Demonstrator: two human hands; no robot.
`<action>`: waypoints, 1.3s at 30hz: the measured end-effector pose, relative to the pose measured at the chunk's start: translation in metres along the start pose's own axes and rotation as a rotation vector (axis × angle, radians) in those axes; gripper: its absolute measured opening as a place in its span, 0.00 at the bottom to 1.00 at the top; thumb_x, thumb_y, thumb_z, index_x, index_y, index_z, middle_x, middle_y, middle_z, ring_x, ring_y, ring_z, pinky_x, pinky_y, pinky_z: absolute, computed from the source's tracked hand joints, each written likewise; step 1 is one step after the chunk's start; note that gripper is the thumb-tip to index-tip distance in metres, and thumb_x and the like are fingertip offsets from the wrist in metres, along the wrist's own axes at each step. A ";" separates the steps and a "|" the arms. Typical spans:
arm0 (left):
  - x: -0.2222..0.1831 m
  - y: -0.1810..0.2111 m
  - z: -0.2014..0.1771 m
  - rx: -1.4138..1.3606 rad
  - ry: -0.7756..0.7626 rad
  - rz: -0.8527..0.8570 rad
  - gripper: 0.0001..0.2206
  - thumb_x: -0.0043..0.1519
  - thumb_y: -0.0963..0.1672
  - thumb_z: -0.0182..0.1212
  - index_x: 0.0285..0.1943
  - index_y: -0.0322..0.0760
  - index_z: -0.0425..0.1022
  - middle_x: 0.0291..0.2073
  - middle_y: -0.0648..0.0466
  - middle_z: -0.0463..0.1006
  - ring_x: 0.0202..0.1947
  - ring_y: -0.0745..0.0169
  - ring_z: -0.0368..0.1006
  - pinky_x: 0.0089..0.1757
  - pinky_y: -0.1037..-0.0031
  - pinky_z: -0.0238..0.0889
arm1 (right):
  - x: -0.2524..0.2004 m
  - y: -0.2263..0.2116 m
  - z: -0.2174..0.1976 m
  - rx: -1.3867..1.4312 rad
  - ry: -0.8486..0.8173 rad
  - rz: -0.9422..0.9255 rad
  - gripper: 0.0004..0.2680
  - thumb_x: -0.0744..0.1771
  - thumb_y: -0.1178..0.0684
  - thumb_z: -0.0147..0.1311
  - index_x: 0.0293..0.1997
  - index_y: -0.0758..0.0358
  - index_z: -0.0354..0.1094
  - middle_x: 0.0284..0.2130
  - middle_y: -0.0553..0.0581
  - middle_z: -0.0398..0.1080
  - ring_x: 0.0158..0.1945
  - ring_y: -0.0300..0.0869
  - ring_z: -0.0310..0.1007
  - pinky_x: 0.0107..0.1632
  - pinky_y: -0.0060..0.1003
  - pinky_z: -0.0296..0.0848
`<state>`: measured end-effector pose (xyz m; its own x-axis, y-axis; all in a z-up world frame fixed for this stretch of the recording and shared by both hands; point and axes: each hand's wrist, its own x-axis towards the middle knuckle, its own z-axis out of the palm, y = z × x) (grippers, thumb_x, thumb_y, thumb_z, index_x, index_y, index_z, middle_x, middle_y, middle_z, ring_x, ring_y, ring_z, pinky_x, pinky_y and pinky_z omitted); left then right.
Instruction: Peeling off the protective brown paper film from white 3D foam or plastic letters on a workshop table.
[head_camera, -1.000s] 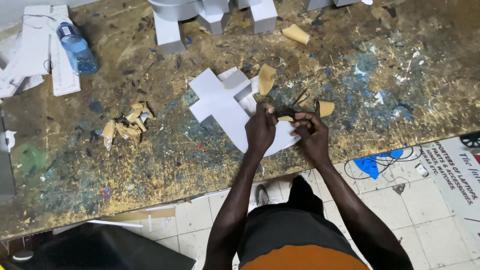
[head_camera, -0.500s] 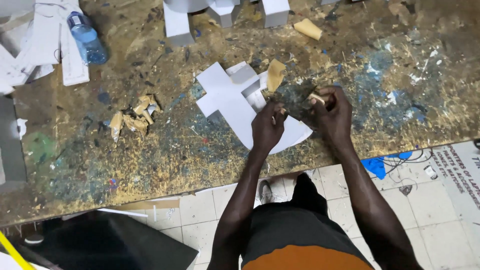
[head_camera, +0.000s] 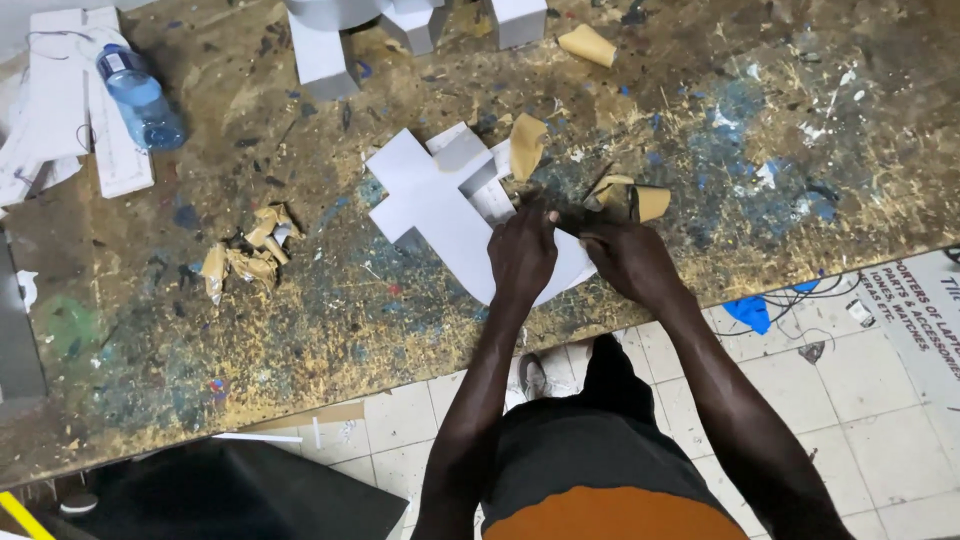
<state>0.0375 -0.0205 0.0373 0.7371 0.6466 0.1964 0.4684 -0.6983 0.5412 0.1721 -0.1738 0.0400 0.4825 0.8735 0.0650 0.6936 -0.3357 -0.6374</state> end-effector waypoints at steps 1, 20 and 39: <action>-0.002 0.001 -0.002 0.000 -0.008 0.005 0.21 0.82 0.53 0.45 0.59 0.39 0.84 0.44 0.50 0.86 0.46 0.43 0.86 0.51 0.53 0.74 | -0.001 0.001 0.005 0.003 0.003 0.009 0.13 0.75 0.48 0.52 0.62 0.55 0.83 0.41 0.66 0.84 0.43 0.70 0.83 0.43 0.64 0.80; 0.001 -0.009 0.018 0.040 -0.058 0.027 0.22 0.82 0.52 0.41 0.60 0.39 0.83 0.41 0.51 0.87 0.46 0.46 0.86 0.51 0.54 0.72 | 0.019 0.021 0.016 -0.257 -0.028 -0.145 0.11 0.75 0.56 0.50 0.58 0.71 0.77 0.41 0.71 0.79 0.35 0.68 0.83 0.30 0.56 0.80; -0.011 -0.004 -0.019 -0.709 0.142 -0.108 0.15 0.82 0.40 0.46 0.75 0.33 0.72 0.52 0.36 0.87 0.55 0.34 0.85 0.53 0.48 0.78 | 0.026 0.031 0.006 -0.118 0.100 -0.149 0.09 0.75 0.52 0.51 0.62 0.61 0.71 0.44 0.72 0.77 0.48 0.75 0.81 0.46 0.70 0.81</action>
<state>0.0181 -0.0194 0.0481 0.6116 0.7681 0.1898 0.0718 -0.2928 0.9535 0.2030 -0.1589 0.0172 0.4167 0.8790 0.2317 0.8161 -0.2495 -0.5213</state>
